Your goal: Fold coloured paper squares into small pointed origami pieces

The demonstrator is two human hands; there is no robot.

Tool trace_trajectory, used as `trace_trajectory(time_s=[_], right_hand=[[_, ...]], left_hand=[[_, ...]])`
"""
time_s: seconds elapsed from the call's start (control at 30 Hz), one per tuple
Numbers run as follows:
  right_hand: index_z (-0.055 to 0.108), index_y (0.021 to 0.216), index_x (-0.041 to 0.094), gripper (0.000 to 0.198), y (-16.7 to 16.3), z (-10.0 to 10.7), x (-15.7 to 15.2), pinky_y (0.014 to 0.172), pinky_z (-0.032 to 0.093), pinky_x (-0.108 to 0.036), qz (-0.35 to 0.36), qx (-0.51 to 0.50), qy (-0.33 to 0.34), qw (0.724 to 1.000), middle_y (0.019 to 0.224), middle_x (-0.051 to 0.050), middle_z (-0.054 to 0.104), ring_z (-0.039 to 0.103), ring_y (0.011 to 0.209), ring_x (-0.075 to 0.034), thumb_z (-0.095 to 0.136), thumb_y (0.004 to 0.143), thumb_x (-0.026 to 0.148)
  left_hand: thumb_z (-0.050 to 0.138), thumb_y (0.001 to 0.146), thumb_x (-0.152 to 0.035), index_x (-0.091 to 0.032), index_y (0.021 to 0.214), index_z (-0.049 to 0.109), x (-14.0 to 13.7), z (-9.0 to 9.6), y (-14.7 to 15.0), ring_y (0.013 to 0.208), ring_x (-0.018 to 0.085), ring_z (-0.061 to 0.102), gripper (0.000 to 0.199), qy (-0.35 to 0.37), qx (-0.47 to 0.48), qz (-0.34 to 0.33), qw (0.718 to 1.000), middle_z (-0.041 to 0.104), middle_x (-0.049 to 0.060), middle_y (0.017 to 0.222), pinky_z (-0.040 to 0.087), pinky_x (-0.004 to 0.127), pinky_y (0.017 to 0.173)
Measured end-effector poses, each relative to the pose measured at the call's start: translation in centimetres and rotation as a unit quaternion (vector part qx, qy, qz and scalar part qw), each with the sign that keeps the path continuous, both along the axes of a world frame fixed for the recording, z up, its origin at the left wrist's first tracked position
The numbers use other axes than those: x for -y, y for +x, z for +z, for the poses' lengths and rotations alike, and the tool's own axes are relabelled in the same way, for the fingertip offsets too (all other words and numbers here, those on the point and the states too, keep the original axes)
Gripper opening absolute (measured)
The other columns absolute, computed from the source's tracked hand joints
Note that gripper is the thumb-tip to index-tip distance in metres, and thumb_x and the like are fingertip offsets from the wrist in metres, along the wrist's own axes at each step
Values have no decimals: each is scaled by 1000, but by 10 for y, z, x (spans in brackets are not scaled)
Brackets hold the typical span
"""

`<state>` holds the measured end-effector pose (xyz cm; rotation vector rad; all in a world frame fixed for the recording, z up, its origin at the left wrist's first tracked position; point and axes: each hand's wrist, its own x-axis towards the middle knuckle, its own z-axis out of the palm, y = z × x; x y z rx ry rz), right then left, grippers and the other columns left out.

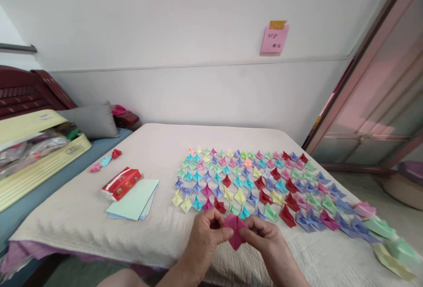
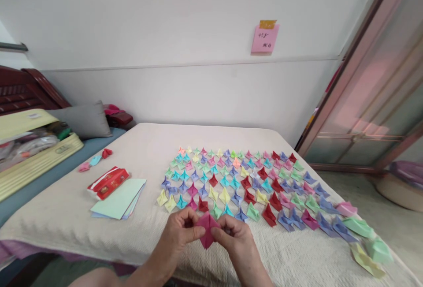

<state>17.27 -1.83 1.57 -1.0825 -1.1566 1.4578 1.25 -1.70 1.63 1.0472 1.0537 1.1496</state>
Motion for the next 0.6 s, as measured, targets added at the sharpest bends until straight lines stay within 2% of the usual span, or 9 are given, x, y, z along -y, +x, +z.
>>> trace_trajectory(time_s=[0.17, 0.33, 0.43, 0.5, 0.6], right_hand=[[55, 58, 18, 28, -2, -7, 1, 50, 28, -23, -37, -32, 1, 999, 49, 5, 53, 41, 49, -10, 77, 68, 33], [55, 83, 22, 30, 0, -5, 3, 51, 33, -23, -38, -30, 4, 999, 53, 7, 54, 48, 50, -12, 77, 67, 33], [56, 85, 22, 23, 2, -3, 5, 55, 36, -25, -19, 43, 45, 998, 55, 6, 57, 53, 54, -14, 73, 72, 29], [57, 84, 22, 18, 3, -3, 6, 59, 37, -26, -11, 94, 69, 993, 56, 6, 58, 54, 57, -14, 71, 73, 24], [60, 80, 21, 13, 1, -2, 6, 54, 33, -25, -4, 113, 68, 991, 53, 6, 54, 49, 53, -13, 70, 73, 24]], left_hand=[[71, 63, -14, -18, 72, 50, 0, -3, 0, 56, 9, 42, 24, 16, 67, 3, 998, 51, -6, 59, 30, 21, 54], [75, 64, -18, -16, 96, 56, 1, -2, -3, 60, 12, 51, 37, -9, 76, -41, 996, 63, -1, 68, 35, 22, 56], [77, 65, -22, -12, 90, 63, 0, 0, -5, 67, 14, 53, 30, -1, 43, -73, 996, 64, 3, 74, 38, 25, 62], [73, 71, -26, -11, 79, 67, 0, 1, -5, 63, 13, 50, 18, 20, 10, -75, 997, 60, 2, 68, 36, 25, 60], [69, 75, -27, -11, 65, 66, -1, 0, -4, 56, 11, 43, 18, 31, -6, -53, 998, 53, -1, 57, 31, 24, 56]])
